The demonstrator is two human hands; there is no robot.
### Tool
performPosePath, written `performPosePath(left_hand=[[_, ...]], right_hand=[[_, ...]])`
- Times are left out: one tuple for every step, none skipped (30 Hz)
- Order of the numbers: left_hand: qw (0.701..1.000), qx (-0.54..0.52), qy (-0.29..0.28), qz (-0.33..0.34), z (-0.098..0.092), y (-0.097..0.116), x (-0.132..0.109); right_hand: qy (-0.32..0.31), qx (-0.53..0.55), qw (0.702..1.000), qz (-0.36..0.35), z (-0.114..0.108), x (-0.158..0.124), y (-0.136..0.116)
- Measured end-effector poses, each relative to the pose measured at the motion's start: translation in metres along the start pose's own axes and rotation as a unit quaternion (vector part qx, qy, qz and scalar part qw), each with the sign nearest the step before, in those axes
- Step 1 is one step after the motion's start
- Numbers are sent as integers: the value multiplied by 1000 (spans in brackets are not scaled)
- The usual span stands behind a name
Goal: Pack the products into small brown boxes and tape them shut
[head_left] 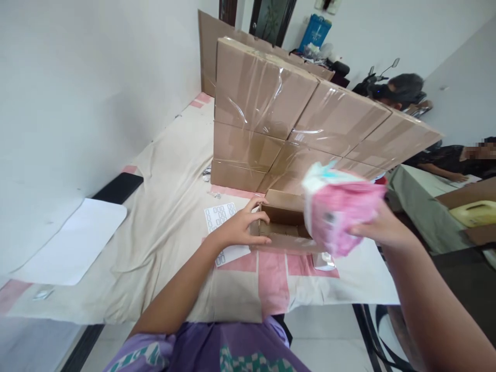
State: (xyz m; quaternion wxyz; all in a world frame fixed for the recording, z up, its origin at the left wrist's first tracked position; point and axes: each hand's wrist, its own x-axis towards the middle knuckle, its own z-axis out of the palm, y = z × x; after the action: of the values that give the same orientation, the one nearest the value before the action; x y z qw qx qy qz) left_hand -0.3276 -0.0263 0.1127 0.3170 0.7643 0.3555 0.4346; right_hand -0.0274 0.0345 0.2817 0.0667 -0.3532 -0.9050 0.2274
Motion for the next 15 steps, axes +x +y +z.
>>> performPosePath(left_hand=[[1000,0,0,1,1,0,-1],[1000,-1,-1,0,3,0,-2],[1000,-1,-1,-1,3,0,-3],[1000,-1,2,-2,4,0,-5],[1000,0,7,-3,4,-1,-6],[1000,2,13,-3,4,-2,-8],[1000,3,18,-2,3,-4,-9],[1000,2,21,2,3,-6,-10],[1000,0,21,6,3,-8,-11],[1000,-5,21,10,4,-10,-12],[1000,-9,22,12,4,-12,-13],[1000,-14,25,12,5,-13,-14],[999,-20,28,8,6,-14,-14],[999,-26,31,2,6,-13,-14],[999,-34,32,-5,6,-12,-14]], right_hand=[[-4,-6,1000,-2,2,15,-2],[-25,-17,1000,-5,6,29,-4],[-58,-35,998,-8,11,42,-8],[-96,-63,993,-11,18,54,-12],[-127,-95,987,-14,24,63,-16],[-142,-125,982,-17,29,69,-20],[-146,-151,978,-19,33,72,-25],[-147,-170,974,-22,35,73,-28],[-150,-182,971,-25,35,72,-31],[-154,-187,970,-27,34,69,-32],[-159,-183,970,-27,32,66,-32],[-161,-174,971,-26,28,61,-31],[-158,-162,974,-25,23,56,-29],[-145,-148,978,-27,18,51,-25],[-121,-136,983,-34,13,46,-22]])
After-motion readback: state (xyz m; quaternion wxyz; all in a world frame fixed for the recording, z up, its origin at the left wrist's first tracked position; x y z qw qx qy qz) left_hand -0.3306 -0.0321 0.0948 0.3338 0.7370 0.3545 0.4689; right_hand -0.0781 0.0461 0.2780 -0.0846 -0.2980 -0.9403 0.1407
